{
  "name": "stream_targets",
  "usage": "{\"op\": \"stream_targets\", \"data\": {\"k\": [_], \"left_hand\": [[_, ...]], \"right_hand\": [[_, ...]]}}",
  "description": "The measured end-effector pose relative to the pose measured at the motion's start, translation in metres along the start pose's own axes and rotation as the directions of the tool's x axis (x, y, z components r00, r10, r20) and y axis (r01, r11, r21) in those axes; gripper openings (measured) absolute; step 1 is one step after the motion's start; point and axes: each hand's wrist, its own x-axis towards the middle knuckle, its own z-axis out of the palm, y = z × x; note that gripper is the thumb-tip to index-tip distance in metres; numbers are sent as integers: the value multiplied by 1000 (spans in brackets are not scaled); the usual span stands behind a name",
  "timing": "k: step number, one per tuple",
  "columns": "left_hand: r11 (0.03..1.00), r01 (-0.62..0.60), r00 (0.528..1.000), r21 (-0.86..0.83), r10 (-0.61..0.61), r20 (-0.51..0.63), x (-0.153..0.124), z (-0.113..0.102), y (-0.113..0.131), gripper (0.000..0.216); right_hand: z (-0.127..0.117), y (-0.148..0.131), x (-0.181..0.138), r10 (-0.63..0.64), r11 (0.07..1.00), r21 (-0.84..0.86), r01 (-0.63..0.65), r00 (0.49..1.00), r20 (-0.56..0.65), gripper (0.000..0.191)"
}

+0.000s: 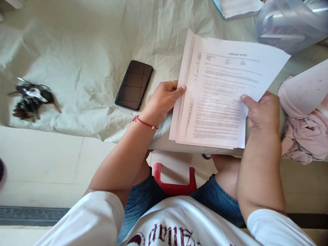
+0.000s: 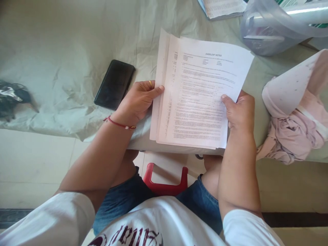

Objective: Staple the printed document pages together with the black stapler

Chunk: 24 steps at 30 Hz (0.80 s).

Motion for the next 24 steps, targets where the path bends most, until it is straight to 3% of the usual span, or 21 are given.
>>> {"op": "stream_targets", "data": {"k": [8,24], "left_hand": [[1000,23,1000,-19,-23,-5,-1,2,2,16],[999,38,999,-10,-38,-33,-3,4,7,4]], "right_hand": [[-5,2,6,-33,999,-21,32,998,-53,43],[-17,8,14,-78,996,-51,74,994,-83,41]]}}
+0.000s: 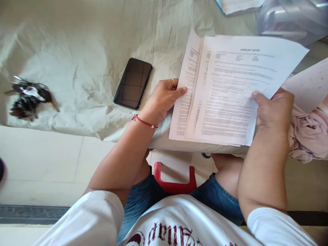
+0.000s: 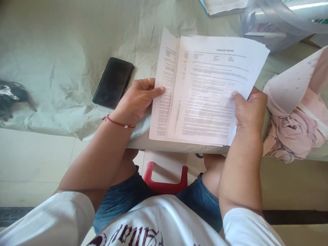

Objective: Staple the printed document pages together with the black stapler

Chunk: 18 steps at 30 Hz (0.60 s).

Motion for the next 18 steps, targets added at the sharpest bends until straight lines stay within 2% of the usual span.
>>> {"op": "stream_targets", "data": {"k": [7,11,18], "left_hand": [[1000,4,1000,-3,-4,17,-1,-2,0,11],[1000,2,1000,7,-2,-4,-1,0,0,6],[1000,-6,1000,0,6,1,-1,1,0,8]], "right_hand": [[-11,5,13,-84,996,1,84,996,-9,32],[-8,1,12,-71,997,-12,70,997,-12,32],[-7,1,11,-62,998,-21,62,998,-3,35]]}}
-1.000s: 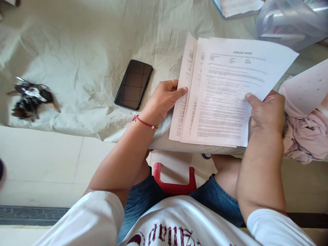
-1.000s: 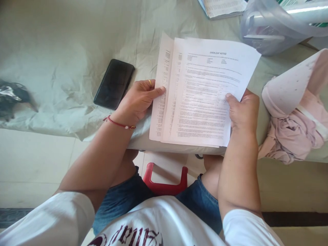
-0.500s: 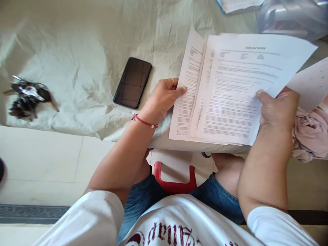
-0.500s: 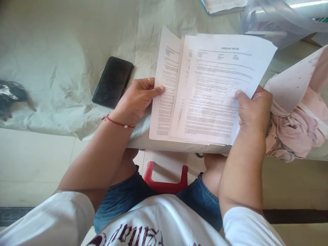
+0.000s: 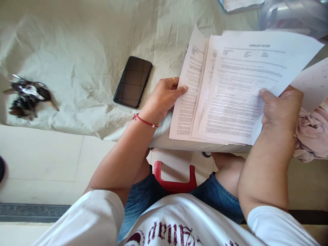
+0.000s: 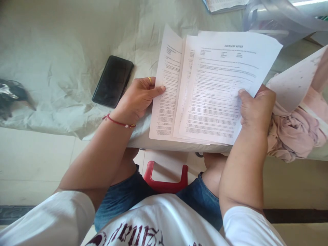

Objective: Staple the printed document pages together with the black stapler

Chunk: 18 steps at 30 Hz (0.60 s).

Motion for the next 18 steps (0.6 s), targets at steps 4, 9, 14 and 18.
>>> {"op": "stream_targets", "data": {"k": [4,9,14,18], "left_hand": [[1000,1,1000,-2,-1,-4,0,0,0,6],[1000,5,1000,23,-5,-2,0,1,2,9],[1000,16,1000,21,-15,-27,0,1,2,8],[1000,9,999,13,-9,-32,0,1,1,8]], "right_hand": [[-1,-1,1,8,1000,-15,-8,1000,-15,34],[-2,0,1,-8,1000,1,8,1000,-2,33],[-1,1,1,-13,1000,-5,13,1000,9,32],[1,-2,0,-17,1000,-3,17,1000,3,30]]}}
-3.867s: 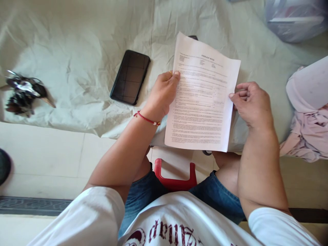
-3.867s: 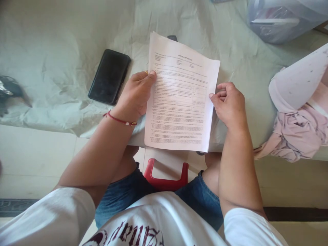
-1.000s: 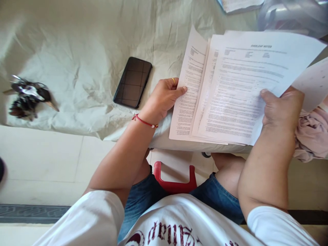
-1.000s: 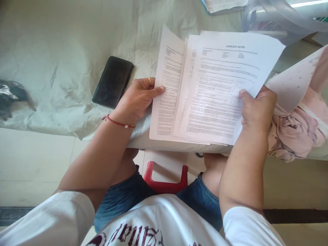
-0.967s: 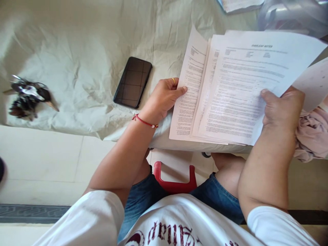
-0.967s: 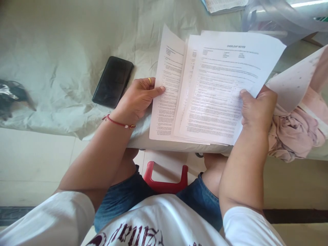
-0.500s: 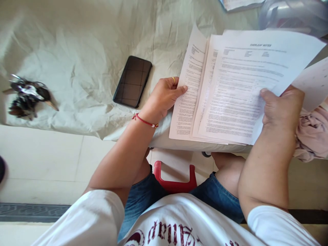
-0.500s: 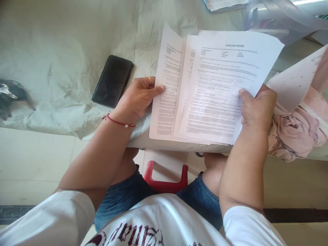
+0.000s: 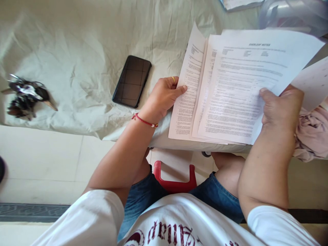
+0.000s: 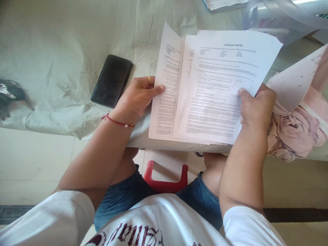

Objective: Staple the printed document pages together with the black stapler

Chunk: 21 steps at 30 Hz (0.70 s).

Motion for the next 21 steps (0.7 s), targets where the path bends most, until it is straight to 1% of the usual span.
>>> {"op": "stream_targets", "data": {"k": [7,11,16,21], "left_hand": [[1000,-19,1000,1,19,20,0,-1,-2,9],[999,-33,999,22,32,27,1,-2,-4,13],[1000,-15,999,22,14,32,0,-1,-2,13],[1000,13,1000,10,-13,1,-1,1,1,13]], "right_hand": [[1,-4,-2,28,1000,-3,-28,1000,1,35],[2,-6,-3,21,1000,2,-21,1000,9,33],[3,-6,-3,34,999,4,-34,999,-3,31],[3,-4,-4,26,1000,4,-26,999,21,34]]}}
